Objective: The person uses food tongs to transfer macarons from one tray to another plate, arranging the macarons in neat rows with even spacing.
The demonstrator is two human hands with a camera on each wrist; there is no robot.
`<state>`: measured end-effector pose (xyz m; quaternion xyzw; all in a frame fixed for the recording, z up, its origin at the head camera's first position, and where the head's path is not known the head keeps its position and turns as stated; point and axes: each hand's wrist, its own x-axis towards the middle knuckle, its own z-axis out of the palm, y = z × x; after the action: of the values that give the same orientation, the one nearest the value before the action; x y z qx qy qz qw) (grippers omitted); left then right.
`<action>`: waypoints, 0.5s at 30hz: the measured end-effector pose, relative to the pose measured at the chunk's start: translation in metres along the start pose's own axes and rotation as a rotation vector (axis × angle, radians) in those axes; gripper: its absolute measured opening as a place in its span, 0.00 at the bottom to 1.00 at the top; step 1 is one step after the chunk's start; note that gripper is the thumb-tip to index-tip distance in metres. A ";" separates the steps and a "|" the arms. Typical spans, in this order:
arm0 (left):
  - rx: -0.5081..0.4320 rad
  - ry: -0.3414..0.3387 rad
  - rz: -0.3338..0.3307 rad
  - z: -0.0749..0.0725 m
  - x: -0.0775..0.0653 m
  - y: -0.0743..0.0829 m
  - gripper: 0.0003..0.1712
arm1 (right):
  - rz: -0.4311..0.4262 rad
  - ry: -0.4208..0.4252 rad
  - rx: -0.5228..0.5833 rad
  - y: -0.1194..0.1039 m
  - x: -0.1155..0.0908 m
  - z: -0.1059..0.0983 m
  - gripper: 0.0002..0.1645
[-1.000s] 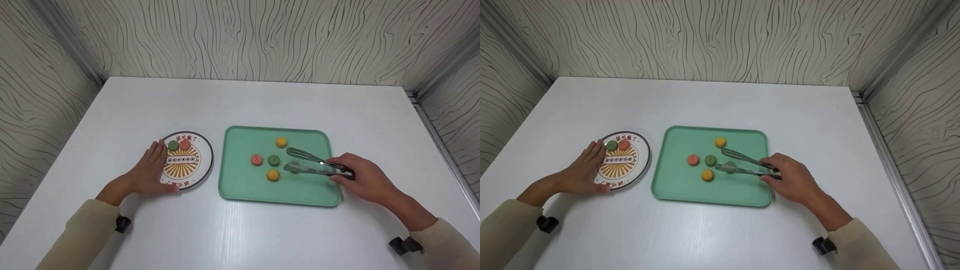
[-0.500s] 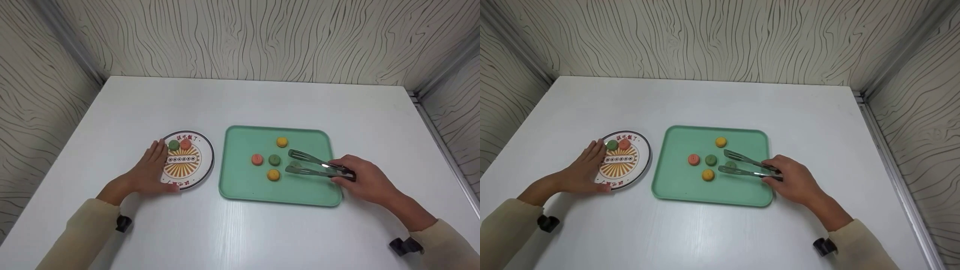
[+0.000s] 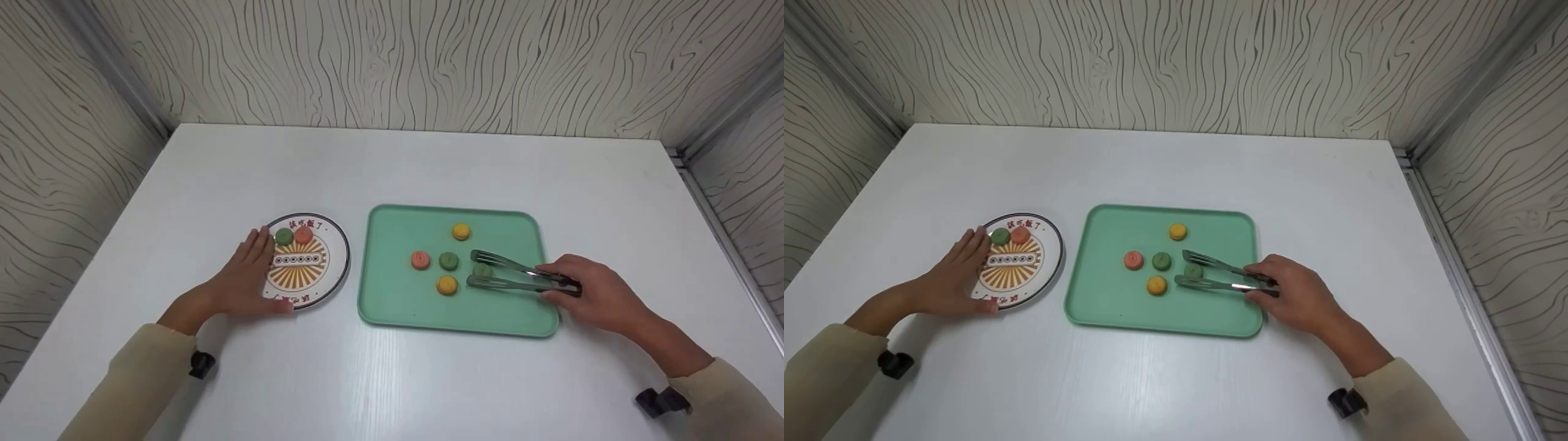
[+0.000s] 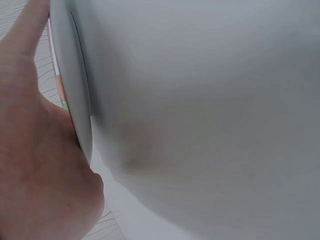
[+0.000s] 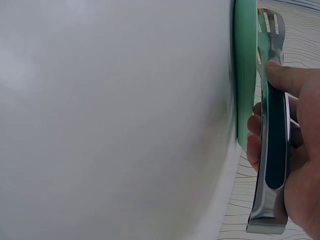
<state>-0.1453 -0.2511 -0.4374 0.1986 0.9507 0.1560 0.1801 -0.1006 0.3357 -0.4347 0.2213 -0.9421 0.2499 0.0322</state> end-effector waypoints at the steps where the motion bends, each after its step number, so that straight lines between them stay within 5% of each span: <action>1: 0.000 0.005 0.007 0.000 0.000 0.000 0.80 | -0.004 0.001 -0.002 0.000 0.000 0.000 0.24; 15: 0.000 0.020 0.020 -0.001 -0.001 0.001 0.79 | -0.021 0.012 0.006 0.001 0.001 0.003 0.22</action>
<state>-0.1444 -0.2508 -0.4353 0.2064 0.9504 0.1596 0.1691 -0.1021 0.3346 -0.4371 0.2298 -0.9388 0.2534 0.0398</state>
